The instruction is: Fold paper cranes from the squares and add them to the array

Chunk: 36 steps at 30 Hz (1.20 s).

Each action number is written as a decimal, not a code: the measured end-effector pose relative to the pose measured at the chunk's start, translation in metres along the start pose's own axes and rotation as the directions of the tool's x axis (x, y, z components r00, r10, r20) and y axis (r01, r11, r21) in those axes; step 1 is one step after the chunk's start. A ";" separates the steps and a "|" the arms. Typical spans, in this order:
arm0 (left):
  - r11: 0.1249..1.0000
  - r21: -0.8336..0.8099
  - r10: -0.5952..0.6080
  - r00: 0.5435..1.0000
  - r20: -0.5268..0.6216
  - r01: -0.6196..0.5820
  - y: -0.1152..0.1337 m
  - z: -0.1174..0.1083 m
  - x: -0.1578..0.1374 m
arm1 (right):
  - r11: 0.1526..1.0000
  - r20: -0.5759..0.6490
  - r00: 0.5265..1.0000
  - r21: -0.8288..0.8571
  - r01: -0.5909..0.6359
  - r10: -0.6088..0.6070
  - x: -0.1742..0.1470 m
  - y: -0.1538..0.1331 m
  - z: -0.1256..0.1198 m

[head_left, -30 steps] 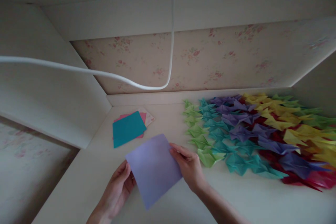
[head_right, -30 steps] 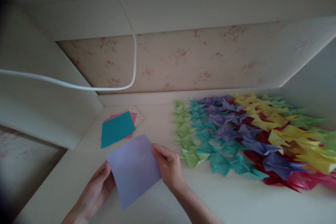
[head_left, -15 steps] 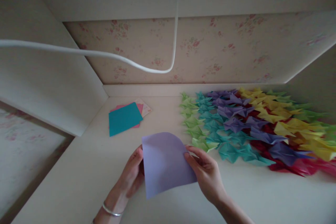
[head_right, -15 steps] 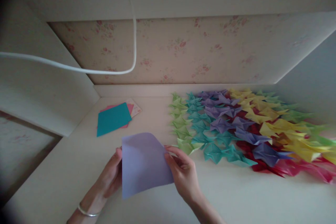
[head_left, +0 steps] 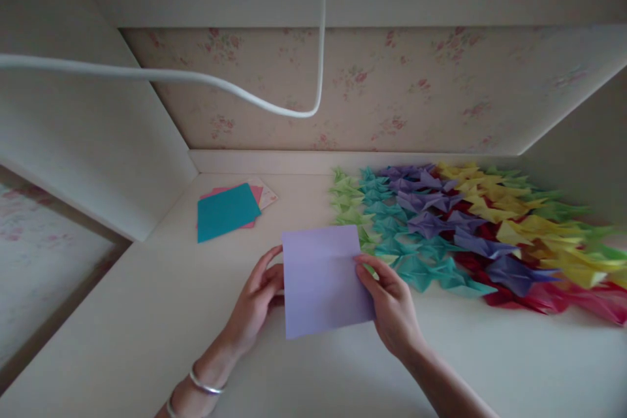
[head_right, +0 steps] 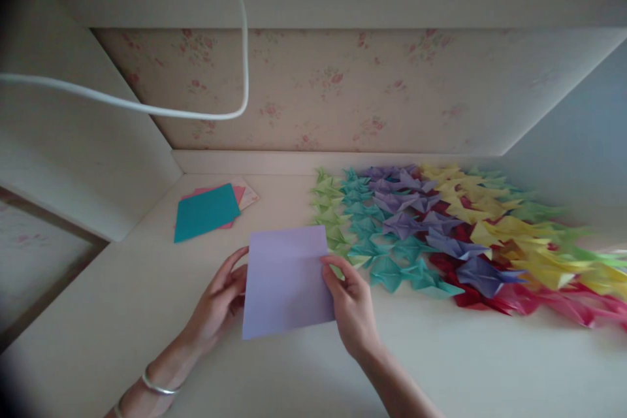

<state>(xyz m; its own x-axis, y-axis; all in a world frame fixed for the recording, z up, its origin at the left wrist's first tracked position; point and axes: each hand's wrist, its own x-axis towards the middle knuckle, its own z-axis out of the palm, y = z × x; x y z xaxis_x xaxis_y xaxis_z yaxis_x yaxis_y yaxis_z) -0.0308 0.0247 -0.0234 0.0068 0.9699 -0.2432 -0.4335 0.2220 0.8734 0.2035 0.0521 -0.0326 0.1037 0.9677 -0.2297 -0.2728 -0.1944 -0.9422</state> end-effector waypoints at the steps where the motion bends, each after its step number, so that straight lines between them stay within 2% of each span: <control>1: 0.994 0.098 0.052 0.999 -0.003 -0.051 -0.002 -0.004 -0.002 | 1.000 0.012 1.000 0.000 -0.009 0.009 -0.002 0.001 -0.001; 3: 0.947 0.278 0.164 0.986 0.013 -0.161 -0.006 -0.012 -0.004 | 0.999 0.038 0.999 0.008 -0.034 0.033 -0.006 0.002 -0.002; 5: 0.882 0.407 0.224 0.971 0.080 -0.237 -0.007 -0.014 -0.004 | 0.997 0.082 0.994 0.021 -0.069 0.067 -0.009 0.002 -0.005; 8: 0.811 0.481 0.271 0.942 0.198 -0.334 -0.002 -0.009 -0.006 | 0.997 0.160 0.985 0.033 -0.065 0.059 -0.013 0.001 -0.014; 13: 0.856 0.419 0.259 0.952 0.161 -0.303 0.008 0.003 -0.011 | 0.996 0.253 0.967 0.089 -0.005 -0.018 -0.017 -0.008 -0.023; 16: 0.865 0.429 0.221 0.965 0.141 -0.260 0.007 0.006 -0.014 | 0.996 0.283 0.958 -0.063 0.055 -0.035 -0.020 -0.016 -0.021; 19: 0.895 0.414 0.137 0.986 0.095 -0.165 0.005 0.008 -0.017 | 0.956 0.385 0.909 -0.169 0.241 -0.161 -0.022 -0.018 -0.021; 21: 0.921 0.377 0.079 0.994 0.072 -0.100 0.005 0.010 -0.019 | 0.884 0.448 0.850 -0.228 0.408 -0.276 -0.022 -0.015 -0.022; 23: 0.934 0.345 0.062 0.995 0.082 -0.086 0.005 0.012 -0.021 | 0.820 0.465 0.818 -0.280 0.499 -0.339 -0.021 -0.011 -0.024; 28: 0.946 0.289 0.111 0.984 0.141 -0.148 0.009 0.015 -0.021 | 0.786 0.451 0.812 -0.314 0.532 -0.370 -0.017 -0.007 -0.025; 33: 0.962 0.244 0.083 0.984 0.156 -0.120 0.007 0.014 -0.024 | 0.736 0.476 0.784 -0.343 0.583 -0.400 -0.011 -0.004 -0.025; 36: 0.951 0.280 0.087 0.983 0.159 -0.130 0.005 0.010 -0.024 | 0.695 0.475 0.789 -0.410 0.590 -0.390 -0.010 0.004 -0.029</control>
<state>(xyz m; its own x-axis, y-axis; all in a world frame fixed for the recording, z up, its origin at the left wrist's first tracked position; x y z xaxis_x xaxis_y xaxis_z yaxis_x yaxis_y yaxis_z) -0.0240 0.0034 -0.0090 0.1123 0.9890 -0.0959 -0.1608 0.1133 0.9805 0.2293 0.0371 -0.0412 -0.2660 0.9155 0.3018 0.2641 0.3703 -0.8906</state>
